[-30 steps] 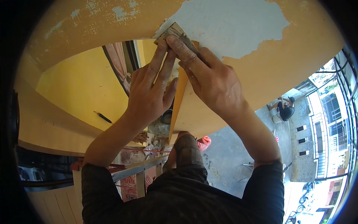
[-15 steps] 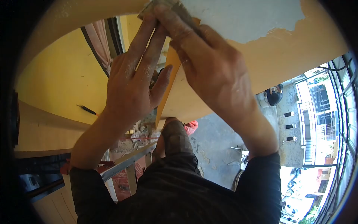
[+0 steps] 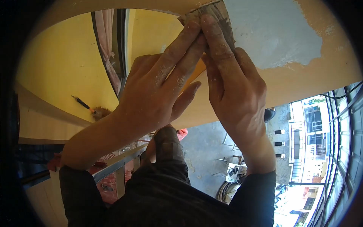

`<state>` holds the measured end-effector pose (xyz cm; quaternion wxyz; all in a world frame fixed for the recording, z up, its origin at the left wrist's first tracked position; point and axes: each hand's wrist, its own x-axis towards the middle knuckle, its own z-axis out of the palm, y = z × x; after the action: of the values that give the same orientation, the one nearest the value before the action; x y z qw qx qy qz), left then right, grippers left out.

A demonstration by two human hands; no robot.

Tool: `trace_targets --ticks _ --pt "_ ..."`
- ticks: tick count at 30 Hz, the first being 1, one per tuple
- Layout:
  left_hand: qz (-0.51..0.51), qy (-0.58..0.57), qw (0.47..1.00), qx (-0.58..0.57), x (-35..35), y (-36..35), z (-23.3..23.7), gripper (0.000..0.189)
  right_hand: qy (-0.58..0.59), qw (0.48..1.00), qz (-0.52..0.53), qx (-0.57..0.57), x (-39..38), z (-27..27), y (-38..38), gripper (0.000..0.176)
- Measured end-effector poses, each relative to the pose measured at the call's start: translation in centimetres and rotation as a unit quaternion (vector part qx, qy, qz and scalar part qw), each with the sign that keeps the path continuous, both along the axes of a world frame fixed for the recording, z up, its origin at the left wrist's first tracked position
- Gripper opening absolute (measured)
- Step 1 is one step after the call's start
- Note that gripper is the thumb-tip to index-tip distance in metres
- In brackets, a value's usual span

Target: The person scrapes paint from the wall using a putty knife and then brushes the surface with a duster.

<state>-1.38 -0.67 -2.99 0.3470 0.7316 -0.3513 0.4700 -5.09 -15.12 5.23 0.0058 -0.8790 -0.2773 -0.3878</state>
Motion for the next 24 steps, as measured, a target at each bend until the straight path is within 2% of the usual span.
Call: trace_targets --ticks 14,16,24 --pt "-0.038 0.016 0.999 0.018 -0.4 0.9 0.7 0.057 0.039 0.999 -0.034 0.010 -0.7 0.9 1.1 0.041" --pt "-0.034 0.059 0.996 0.064 -0.8 1.3 1.2 0.071 0.046 0.998 -0.048 0.025 -1.2 0.7 1.0 0.041" --pt "-0.019 0.042 0.998 0.046 -1.2 0.9 1.6 0.070 -0.012 0.998 0.016 0.067 -0.2 -0.6 0.6 0.042"
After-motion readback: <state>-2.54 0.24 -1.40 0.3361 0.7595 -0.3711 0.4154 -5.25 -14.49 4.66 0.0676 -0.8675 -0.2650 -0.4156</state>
